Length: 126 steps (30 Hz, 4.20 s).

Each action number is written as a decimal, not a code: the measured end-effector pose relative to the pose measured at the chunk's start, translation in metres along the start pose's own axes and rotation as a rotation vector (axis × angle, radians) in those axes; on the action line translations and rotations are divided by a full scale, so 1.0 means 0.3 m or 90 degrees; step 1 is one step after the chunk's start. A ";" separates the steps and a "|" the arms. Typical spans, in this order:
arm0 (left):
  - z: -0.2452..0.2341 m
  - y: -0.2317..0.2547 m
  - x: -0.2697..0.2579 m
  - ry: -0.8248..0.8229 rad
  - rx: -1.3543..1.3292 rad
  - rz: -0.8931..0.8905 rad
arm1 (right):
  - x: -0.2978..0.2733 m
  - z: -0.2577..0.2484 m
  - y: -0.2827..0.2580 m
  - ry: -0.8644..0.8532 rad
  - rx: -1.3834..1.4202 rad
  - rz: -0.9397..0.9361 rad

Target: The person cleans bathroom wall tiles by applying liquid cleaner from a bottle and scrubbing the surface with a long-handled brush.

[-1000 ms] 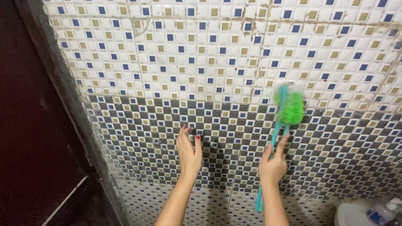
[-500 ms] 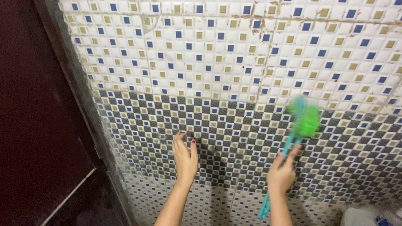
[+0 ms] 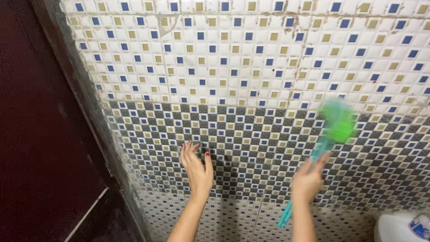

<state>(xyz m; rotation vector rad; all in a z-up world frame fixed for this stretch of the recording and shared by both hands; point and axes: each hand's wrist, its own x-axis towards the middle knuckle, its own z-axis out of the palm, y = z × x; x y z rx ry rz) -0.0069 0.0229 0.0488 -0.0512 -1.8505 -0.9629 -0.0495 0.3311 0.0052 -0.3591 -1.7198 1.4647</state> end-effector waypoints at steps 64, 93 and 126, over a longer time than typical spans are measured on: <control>0.143 0.178 -0.148 -0.006 0.045 -0.001 | 0.092 -0.142 0.012 -0.168 -0.505 -0.296; -0.066 -0.008 0.053 -0.017 0.024 0.027 | -0.070 0.222 -0.324 -0.177 -0.557 -0.707; -0.001 0.061 0.176 -0.007 -0.032 0.077 | 0.073 0.162 -0.436 -0.170 -0.470 -0.963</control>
